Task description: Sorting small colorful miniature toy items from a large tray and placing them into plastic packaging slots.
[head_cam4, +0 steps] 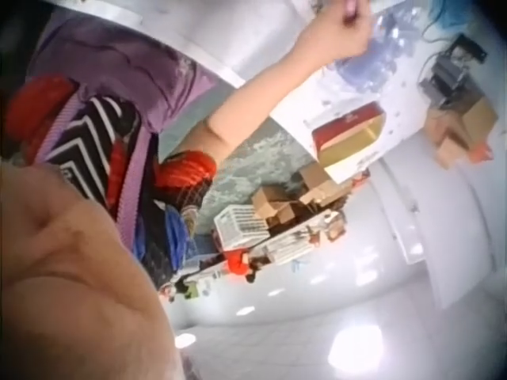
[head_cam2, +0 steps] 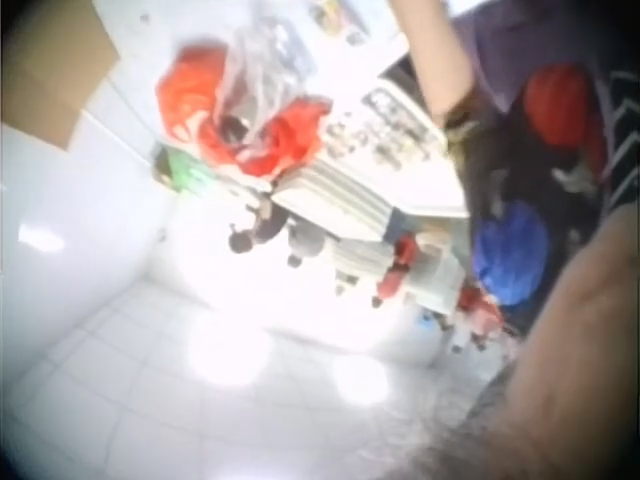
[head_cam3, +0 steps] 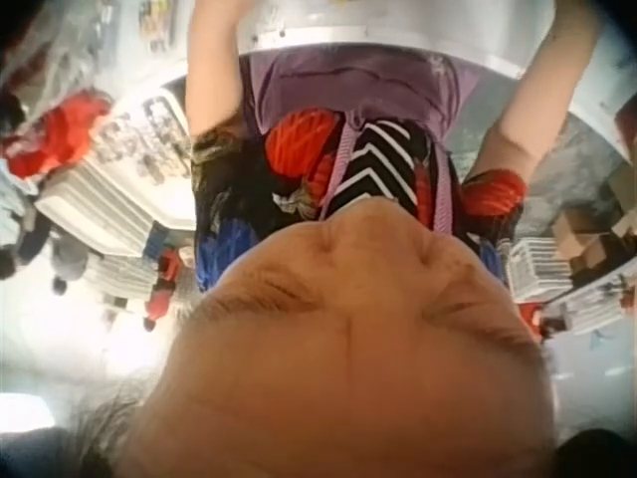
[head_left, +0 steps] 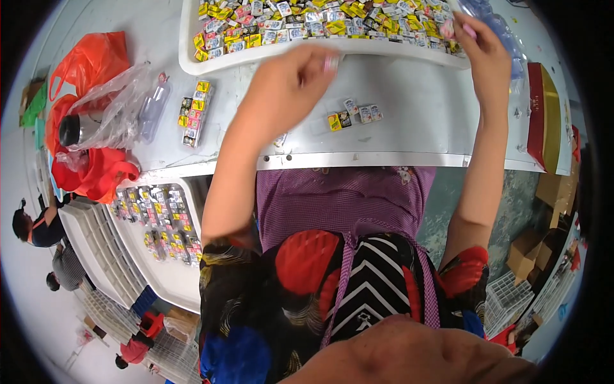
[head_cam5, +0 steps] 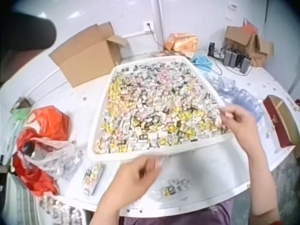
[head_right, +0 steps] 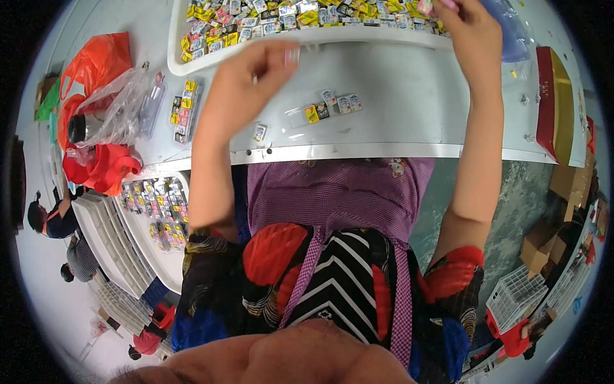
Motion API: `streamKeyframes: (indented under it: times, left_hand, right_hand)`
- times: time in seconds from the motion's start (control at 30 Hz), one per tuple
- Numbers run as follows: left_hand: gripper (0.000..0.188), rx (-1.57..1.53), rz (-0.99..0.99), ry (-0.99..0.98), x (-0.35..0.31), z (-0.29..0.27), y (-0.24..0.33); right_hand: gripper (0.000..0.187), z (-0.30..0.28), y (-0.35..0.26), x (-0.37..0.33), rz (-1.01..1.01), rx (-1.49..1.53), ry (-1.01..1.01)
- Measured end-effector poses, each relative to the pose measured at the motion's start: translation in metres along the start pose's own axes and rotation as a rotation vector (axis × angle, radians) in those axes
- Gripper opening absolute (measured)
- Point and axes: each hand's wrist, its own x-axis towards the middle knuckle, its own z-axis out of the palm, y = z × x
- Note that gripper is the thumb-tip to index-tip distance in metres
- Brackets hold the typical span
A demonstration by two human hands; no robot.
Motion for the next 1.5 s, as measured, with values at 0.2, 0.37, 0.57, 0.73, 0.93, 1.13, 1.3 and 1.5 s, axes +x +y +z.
streamKeyframes:
  times: [0.2,0.37,0.57,0.73,0.93,1.13,1.3,1.5]
  left_hand:
    - [0.025,-0.010,-0.131,0.047,-0.077,0.032,-0.038]
    - [0.035,0.294,0.089,0.131,-0.084,0.045,-0.039]
    - [0.037,0.648,0.132,0.139,-0.093,0.051,-0.030]
    - [0.040,0.659,0.111,0.113,-0.095,0.038,-0.027]
    - [0.036,0.358,0.085,0.265,-0.096,0.015,-0.034]
    - [0.033,0.287,0.134,0.244,-0.098,0.024,-0.043]
    - [0.031,0.339,0.218,0.187,-0.100,0.032,-0.041]
    - [0.025,0.410,0.256,0.138,-0.096,0.032,-0.047]
  right_hand:
    - [0.020,0.053,-0.046,-0.104,0.124,0.465,-0.436]
    - [0.018,0.075,-0.063,-0.137,0.255,0.505,-0.455]
    - [0.019,0.087,-0.064,-0.142,0.211,0.443,-0.494]
    - [0.018,0.098,-0.065,-0.144,0.142,0.413,-0.547]
    - [0.021,0.116,-0.069,-0.137,-0.005,0.348,-0.782]
    - [0.025,0.123,-0.056,-0.146,-0.349,0.172,-0.631]
    - [0.022,0.086,-0.080,-0.141,-0.041,0.194,-0.522]
    - [0.023,0.050,-0.139,-0.145,0.027,1.656,-0.764]
